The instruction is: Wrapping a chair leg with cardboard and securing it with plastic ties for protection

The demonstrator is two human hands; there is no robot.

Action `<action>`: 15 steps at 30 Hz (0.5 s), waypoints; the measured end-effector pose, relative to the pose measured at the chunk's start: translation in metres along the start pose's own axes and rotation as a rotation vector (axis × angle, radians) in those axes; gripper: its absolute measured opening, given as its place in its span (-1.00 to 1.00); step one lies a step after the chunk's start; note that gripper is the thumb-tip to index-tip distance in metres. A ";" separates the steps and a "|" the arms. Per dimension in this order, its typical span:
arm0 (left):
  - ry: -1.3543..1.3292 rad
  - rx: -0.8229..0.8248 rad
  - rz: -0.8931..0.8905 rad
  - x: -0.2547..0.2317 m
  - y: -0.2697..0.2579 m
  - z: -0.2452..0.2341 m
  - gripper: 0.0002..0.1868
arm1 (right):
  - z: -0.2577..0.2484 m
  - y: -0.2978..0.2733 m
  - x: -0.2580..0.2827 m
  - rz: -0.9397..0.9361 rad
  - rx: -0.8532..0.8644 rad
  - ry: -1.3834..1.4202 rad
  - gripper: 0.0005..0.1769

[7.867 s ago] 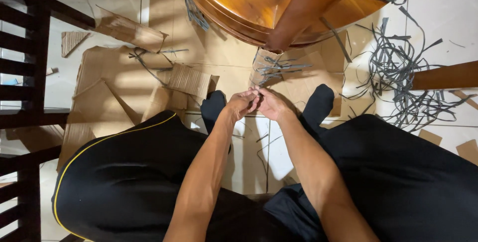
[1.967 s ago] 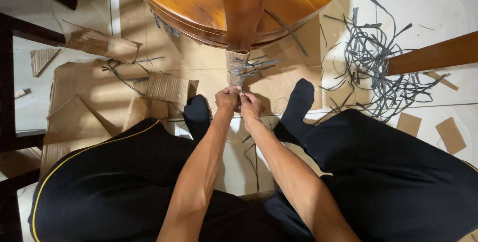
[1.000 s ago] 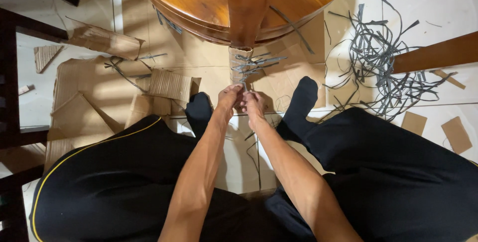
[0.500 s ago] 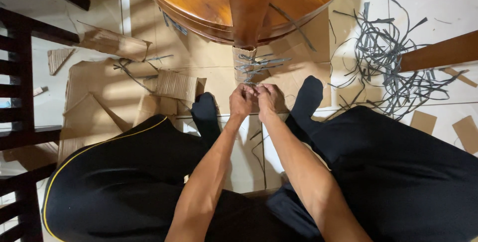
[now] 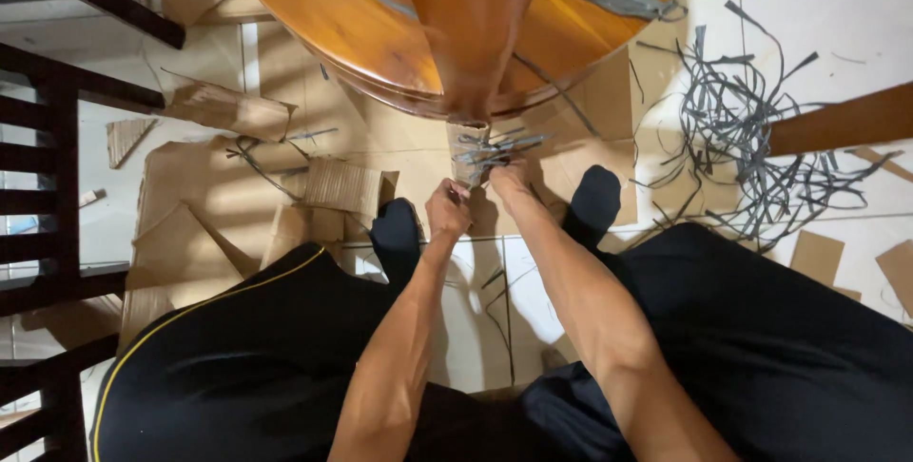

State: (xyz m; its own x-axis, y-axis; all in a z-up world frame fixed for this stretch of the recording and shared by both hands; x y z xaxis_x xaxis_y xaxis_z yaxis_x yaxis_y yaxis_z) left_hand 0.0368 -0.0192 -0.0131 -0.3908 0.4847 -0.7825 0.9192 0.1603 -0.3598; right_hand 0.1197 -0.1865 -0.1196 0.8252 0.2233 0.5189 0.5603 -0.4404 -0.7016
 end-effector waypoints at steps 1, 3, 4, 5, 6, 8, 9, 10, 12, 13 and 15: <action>-0.014 0.003 -0.011 -0.005 -0.001 -0.001 -0.96 | -0.001 -0.001 0.001 0.002 0.018 -0.033 -0.74; -0.029 0.011 -0.024 -0.013 -0.007 -0.003 -0.97 | -0.010 -0.015 0.008 0.008 0.034 -0.069 -0.68; -0.021 0.016 -0.038 -0.017 -0.010 -0.006 -0.98 | -0.015 -0.029 0.017 -0.029 0.045 -0.121 -0.69; -0.012 0.021 -0.053 -0.019 -0.013 -0.008 -0.98 | -0.021 -0.042 0.025 -0.065 0.057 -0.173 -0.68; -0.015 0.021 -0.054 -0.020 -0.014 -0.011 -0.98 | -0.023 -0.040 0.019 -0.065 0.056 -0.176 -0.68; -0.016 0.040 -0.070 -0.023 -0.015 -0.013 -0.99 | -0.029 -0.038 0.011 -0.217 0.099 -0.142 -0.70; -0.019 0.044 -0.069 -0.020 -0.014 -0.010 -0.99 | -0.036 -0.045 0.012 -0.215 0.094 -0.144 -0.70; -0.033 0.037 -0.076 -0.017 -0.014 -0.007 -0.99 | -0.045 -0.053 0.016 -0.283 0.020 -0.209 -0.70; -0.049 0.031 -0.082 -0.014 -0.013 -0.002 -0.99 | -0.056 -0.073 0.018 -0.351 -0.056 -0.275 -0.70; -0.058 0.029 -0.089 -0.014 -0.013 -0.001 -0.98 | -0.057 -0.085 0.018 -0.427 -0.012 -0.276 -0.72; -0.065 0.025 -0.097 -0.015 -0.014 -0.001 -0.97 | -0.059 -0.108 0.021 -0.502 0.035 -0.277 -0.73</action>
Point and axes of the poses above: each hand's wrist, its own y-axis towards the middle knuckle, its own z-axis out of the palm, x = y × z, the point moved 3 cm from there along y, towards the middle knuckle, and after that the axes turned 13 degrees about z, right-handed, at the moved point
